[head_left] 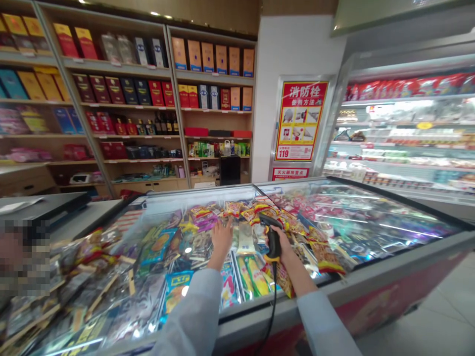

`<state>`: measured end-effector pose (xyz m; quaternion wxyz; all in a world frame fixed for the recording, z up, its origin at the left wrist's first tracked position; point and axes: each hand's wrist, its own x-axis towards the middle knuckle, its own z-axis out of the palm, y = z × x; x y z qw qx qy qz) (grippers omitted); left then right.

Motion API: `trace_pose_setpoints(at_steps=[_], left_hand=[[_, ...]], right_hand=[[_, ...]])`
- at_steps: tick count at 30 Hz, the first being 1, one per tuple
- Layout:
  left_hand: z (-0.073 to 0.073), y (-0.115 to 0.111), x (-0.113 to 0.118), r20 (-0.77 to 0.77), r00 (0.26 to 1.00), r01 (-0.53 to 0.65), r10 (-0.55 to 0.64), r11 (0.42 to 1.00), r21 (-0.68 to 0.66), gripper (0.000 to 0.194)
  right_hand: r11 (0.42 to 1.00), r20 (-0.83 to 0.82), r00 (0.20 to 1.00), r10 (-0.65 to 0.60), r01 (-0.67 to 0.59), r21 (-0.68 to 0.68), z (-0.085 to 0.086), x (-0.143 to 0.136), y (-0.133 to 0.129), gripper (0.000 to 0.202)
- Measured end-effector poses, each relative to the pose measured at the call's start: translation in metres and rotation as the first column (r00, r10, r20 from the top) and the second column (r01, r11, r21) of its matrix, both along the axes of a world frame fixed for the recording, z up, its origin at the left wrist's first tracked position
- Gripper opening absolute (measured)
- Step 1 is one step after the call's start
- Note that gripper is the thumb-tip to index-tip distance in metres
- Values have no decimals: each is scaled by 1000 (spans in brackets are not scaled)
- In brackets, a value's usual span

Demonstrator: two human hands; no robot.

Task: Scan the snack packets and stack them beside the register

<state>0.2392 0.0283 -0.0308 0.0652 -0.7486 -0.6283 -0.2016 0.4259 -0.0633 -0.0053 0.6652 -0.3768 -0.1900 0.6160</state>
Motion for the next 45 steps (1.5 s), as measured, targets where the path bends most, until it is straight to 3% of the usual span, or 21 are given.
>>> trace_pose_setpoints(at_steps=[5,12,17,20,25,32,37,42,45], left_hand=[[-6,-1,2,-20,999,23,-24,998,-54,46],[5,-13,5,33,999,17,-16,1000,-22,43],[8,-6,2,127,987,-98,102,994,-38,38],[5,3,-1,140,977,-158,159,987,-21,45],[-5,11,-3,73,995,63,-62,998,-19,43],[4,-1,5,50,998,42,-40,999,-25,31],[8,1,6,93,993,-65,71,996,-69,54],[11,8,-2,225,974,16,38,973,-230,69],[11,10,-5,337,941,80,10,964,-253,76]], right_hand=[[1000,-42,999,13,-13,9,0,3,0,16],[999,-14,1000,16,-16,28,-7,6,3,19],[1000,-38,999,7,-6,25,-9,7,3,16],[999,-59,998,-10,12,29,-7,7,2,15],[1000,-90,996,-2,5,29,-3,5,1,13],[1000,-111,994,-1,0,-4,3,4,-1,13],[999,-95,995,-14,18,35,0,4,-1,11],[998,-27,999,-20,21,51,-6,6,1,12],[999,1,1000,-9,9,35,-7,8,1,15]])
